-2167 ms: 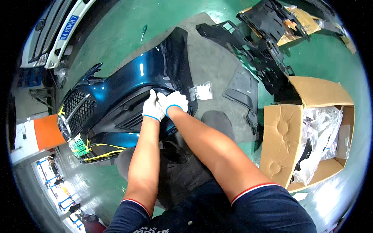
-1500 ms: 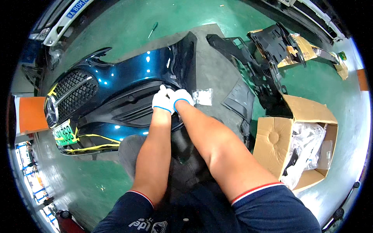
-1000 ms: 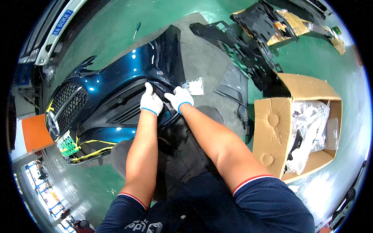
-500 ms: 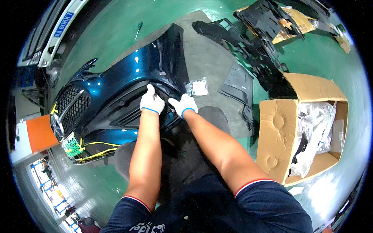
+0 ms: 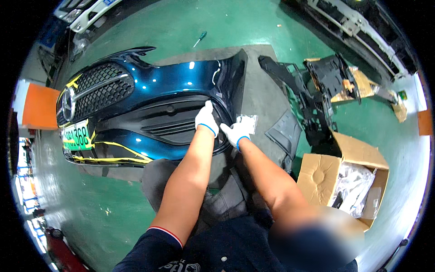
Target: The person kneels on the floor and uses a screwdriver to remove screws from the back of a detached car bumper. They then flip the bumper over and continue to remove screws and manipulate internal components.
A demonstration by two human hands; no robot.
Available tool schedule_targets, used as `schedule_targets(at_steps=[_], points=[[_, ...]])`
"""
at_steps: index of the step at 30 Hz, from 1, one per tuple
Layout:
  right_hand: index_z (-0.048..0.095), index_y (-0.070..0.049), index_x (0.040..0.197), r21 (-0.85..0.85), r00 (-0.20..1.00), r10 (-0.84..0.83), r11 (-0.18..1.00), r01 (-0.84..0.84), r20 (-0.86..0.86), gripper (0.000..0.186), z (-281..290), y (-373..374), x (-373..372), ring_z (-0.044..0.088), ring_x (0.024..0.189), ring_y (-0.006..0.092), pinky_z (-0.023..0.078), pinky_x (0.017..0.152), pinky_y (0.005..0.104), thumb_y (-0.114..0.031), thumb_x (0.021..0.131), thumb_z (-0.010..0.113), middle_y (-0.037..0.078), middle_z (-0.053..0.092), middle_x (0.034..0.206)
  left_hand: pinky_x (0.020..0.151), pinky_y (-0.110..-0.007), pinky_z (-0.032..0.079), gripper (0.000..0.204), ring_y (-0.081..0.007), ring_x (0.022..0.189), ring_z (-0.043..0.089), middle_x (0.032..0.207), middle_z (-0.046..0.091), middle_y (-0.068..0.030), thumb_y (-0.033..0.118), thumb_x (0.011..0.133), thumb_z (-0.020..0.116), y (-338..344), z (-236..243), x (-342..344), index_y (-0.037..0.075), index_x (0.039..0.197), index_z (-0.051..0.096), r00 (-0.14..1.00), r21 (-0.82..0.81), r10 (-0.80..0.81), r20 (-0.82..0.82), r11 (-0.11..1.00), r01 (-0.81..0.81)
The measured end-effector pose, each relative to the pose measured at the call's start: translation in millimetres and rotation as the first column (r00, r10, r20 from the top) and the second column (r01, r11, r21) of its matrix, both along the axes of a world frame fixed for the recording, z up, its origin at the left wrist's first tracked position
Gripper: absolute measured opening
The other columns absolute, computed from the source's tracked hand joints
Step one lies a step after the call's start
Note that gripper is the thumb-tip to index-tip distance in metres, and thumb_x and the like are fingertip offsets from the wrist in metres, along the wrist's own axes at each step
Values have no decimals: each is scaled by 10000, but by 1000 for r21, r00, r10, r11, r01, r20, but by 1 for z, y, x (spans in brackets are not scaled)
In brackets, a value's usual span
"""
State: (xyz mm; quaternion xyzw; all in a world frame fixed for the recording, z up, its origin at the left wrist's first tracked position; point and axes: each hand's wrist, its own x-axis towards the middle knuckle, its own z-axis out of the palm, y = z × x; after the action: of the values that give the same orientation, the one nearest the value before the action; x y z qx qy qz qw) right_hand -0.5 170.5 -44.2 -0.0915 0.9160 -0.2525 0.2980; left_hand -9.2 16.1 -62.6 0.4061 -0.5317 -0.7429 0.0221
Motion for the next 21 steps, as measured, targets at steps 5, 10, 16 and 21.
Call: schedule_targets(at_steps=[5,10,16,21], points=[[785,21,1065,-157,998,-57,986,52,-30,708,-5,29,-37,750,917,381,556,894,463,-653,964,591,238,772,1010,1002,-450,502,578,-378,1113,684,1213,754,-181,556,1040,546,20,36,-21,36,1167,765,990,-292,-21,138,954,61],[714,70,1085,-131,977,-211,969,210,5,596,47,39,-80,696,723,256,562,727,406,-515,973,702,197,749,913,958,-505,546,480,-435,1081,698,1167,733,-255,439,926,737,42,82,-9,7,1134,744,957,-436,263,118,880,-188],[734,39,1142,5,961,-270,963,270,57,541,104,37,-106,683,668,217,544,655,384,-479,992,692,142,739,836,1066,-467,502,525,-419,1223,629,1269,664,-262,356,906,793,47,118,39,7,1280,675,960,-478,245,132,865,-155],[738,29,1163,130,972,-206,973,191,110,481,167,14,-90,695,692,228,553,675,387,-420,993,703,148,748,865,1044,-375,505,433,-251,1162,664,1260,703,-136,179,928,796,12,120,108,-2,1297,662,913,-94,319,256,948,-305]])
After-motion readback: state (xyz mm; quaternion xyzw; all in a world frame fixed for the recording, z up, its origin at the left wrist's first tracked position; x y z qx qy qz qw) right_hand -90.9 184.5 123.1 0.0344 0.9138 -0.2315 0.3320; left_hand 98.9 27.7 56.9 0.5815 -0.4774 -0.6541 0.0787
